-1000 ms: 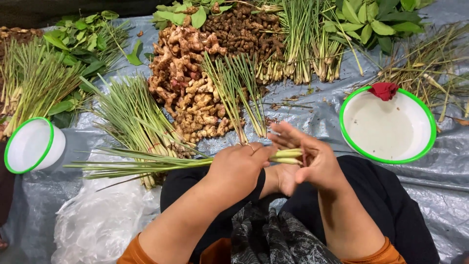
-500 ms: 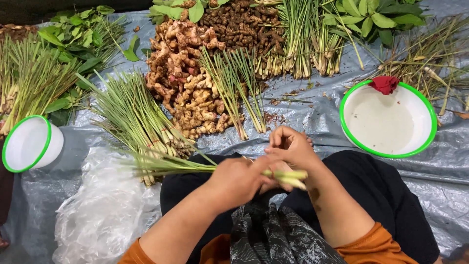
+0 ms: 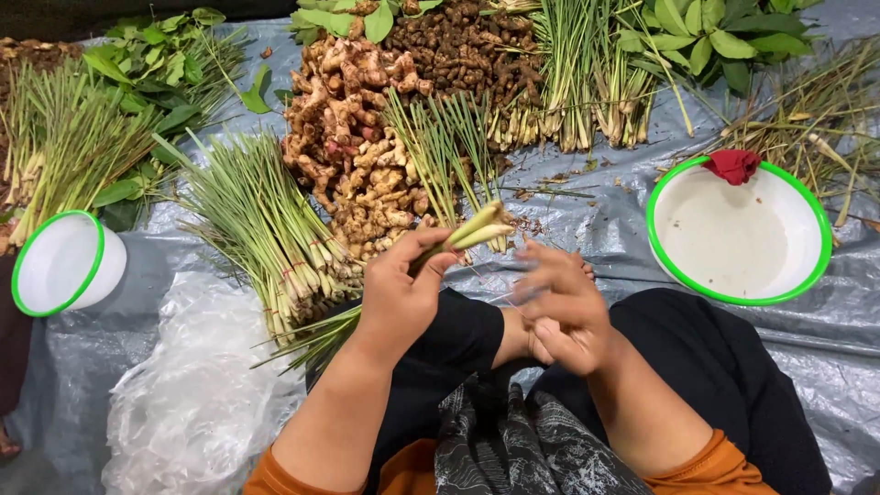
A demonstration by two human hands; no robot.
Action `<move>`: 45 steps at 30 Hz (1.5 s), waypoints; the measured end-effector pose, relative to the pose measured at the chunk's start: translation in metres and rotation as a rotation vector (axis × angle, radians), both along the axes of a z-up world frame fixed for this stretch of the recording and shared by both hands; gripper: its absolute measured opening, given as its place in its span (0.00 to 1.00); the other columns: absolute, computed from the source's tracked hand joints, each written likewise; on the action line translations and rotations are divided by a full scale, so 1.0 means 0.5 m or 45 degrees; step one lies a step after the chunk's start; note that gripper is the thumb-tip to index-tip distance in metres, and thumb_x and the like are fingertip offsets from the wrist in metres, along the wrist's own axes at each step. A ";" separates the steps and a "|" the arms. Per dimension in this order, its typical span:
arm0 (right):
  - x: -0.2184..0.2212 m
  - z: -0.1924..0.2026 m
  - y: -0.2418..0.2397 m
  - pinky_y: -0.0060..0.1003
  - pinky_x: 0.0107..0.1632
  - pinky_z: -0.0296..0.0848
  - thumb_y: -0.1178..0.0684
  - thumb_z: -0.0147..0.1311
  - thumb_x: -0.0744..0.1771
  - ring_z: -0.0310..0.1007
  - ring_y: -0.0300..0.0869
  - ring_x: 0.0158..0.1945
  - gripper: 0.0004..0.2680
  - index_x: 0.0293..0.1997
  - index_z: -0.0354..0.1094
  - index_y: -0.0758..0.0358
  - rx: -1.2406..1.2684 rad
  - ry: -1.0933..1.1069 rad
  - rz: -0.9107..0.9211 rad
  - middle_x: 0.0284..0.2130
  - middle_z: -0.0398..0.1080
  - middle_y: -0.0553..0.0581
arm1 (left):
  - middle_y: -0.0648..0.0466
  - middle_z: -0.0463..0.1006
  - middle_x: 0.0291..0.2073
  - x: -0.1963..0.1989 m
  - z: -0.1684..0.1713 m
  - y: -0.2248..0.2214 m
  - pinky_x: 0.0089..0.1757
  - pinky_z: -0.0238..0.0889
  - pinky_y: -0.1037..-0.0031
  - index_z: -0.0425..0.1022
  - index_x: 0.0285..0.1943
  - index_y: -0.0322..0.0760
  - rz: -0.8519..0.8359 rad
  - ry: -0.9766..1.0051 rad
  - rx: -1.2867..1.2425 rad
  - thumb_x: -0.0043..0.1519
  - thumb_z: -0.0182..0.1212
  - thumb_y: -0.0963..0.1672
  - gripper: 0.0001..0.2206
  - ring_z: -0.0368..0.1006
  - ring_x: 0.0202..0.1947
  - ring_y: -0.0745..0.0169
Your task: Cleaning and sorting lemongrass stalks by peeling off the outer layers and organizing them into piles on a plastic tarp.
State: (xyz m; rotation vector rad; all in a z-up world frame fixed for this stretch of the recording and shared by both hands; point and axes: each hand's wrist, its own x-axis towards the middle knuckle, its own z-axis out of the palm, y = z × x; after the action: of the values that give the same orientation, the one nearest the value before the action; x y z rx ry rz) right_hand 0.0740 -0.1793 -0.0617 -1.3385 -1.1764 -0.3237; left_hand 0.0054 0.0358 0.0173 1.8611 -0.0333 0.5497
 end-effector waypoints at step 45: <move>-0.021 -0.094 0.071 0.51 0.48 0.77 0.50 0.57 0.67 0.80 0.50 0.46 0.16 0.62 0.67 0.51 -0.720 0.872 0.051 0.43 0.79 0.65 | 0.49 0.80 0.33 0.004 -0.136 -0.040 0.56 0.62 0.61 0.67 0.51 0.34 -0.021 0.070 -0.610 0.74 0.43 0.42 0.07 0.74 0.43 0.60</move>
State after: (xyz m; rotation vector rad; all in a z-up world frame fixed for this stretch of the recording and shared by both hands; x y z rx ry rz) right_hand 0.0635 -0.1437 -0.1089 -1.7145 -0.7196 0.5099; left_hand 0.0075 0.0156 -0.0508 1.4054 0.1112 0.4483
